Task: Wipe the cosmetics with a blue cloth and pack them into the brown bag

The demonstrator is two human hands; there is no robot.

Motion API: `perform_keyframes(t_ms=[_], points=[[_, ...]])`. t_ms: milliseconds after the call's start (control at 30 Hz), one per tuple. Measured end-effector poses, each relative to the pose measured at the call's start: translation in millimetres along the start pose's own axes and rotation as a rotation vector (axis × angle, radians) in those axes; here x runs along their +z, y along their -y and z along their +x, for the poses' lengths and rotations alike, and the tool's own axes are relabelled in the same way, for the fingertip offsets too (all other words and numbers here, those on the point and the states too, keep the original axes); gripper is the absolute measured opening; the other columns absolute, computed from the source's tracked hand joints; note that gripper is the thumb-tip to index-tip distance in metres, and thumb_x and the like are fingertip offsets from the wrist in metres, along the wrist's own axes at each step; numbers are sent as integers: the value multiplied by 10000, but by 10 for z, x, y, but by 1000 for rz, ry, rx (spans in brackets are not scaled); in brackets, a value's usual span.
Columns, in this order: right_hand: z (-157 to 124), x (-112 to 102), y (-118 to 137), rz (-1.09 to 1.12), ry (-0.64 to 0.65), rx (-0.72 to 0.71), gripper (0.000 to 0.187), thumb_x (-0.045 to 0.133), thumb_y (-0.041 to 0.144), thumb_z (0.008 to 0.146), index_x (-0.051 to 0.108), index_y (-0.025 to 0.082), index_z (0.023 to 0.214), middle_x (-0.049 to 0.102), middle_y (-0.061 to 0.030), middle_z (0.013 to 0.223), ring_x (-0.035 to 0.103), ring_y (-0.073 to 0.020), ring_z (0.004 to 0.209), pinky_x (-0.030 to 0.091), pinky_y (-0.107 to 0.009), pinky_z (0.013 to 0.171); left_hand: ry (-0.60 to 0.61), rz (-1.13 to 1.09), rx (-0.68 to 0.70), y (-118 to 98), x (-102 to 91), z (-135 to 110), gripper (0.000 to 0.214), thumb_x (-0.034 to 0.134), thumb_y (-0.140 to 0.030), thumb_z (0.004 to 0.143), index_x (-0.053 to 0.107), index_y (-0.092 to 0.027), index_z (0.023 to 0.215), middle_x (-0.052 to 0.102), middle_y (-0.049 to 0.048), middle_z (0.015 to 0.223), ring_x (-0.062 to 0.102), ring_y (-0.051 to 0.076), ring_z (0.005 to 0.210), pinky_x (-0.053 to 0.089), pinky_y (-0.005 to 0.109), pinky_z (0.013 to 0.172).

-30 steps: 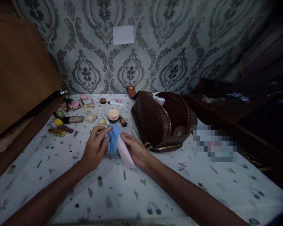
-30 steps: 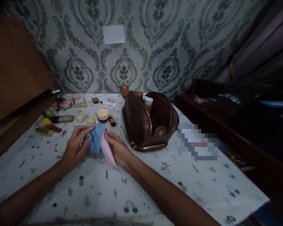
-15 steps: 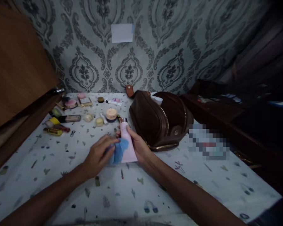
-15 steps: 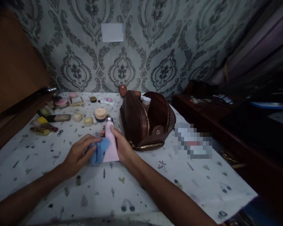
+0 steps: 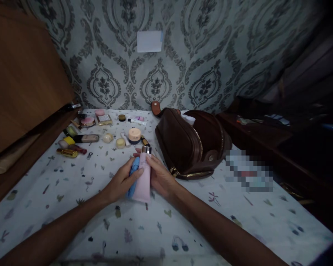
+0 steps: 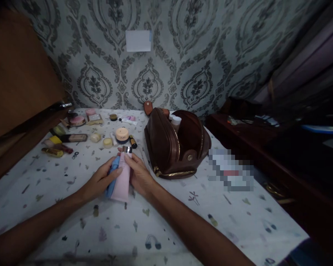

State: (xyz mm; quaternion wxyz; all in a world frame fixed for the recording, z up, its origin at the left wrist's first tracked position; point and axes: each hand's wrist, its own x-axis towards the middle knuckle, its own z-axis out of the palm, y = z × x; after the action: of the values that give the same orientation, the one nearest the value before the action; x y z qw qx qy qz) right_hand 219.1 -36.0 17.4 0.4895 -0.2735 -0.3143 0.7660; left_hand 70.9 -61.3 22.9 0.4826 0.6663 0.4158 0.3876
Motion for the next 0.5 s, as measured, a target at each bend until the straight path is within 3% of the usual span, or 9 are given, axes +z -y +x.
perform_keyframes(t_ms=[67,167,300,500], points=[[19,-33,40,-44,-41,-22,444,864,459,625,745,229,986,700,-22,956,616,-145,791,494,-248,693,32,15,-23,3,-25,7,389,511,-485,936,555,-176,1168,590,18,946,529,175,858,445,272,787],[20,-61,93,-95,-70,-35,446,865,462,617,757,212,969,651,0,796,570,-120,692,456,-226,620,60,2,-67,7,-63,9,412,523,-503,925,575,-162,1149,571,4,870,509,159,776,425,250,684],[6,-63,127,-118,-80,-45,431,874,450,598,759,195,925,564,35,665,509,-90,603,412,-202,563,134,-65,-133,35,-150,20,458,532,-531,917,591,-170,1192,602,11,877,540,159,771,421,236,649],[38,-73,133,-84,-129,-156,451,884,426,585,742,209,954,557,41,675,477,-96,608,419,-203,569,415,-146,-247,17,-387,85,504,707,-471,806,629,-181,1211,670,23,964,609,185,873,467,237,709]])
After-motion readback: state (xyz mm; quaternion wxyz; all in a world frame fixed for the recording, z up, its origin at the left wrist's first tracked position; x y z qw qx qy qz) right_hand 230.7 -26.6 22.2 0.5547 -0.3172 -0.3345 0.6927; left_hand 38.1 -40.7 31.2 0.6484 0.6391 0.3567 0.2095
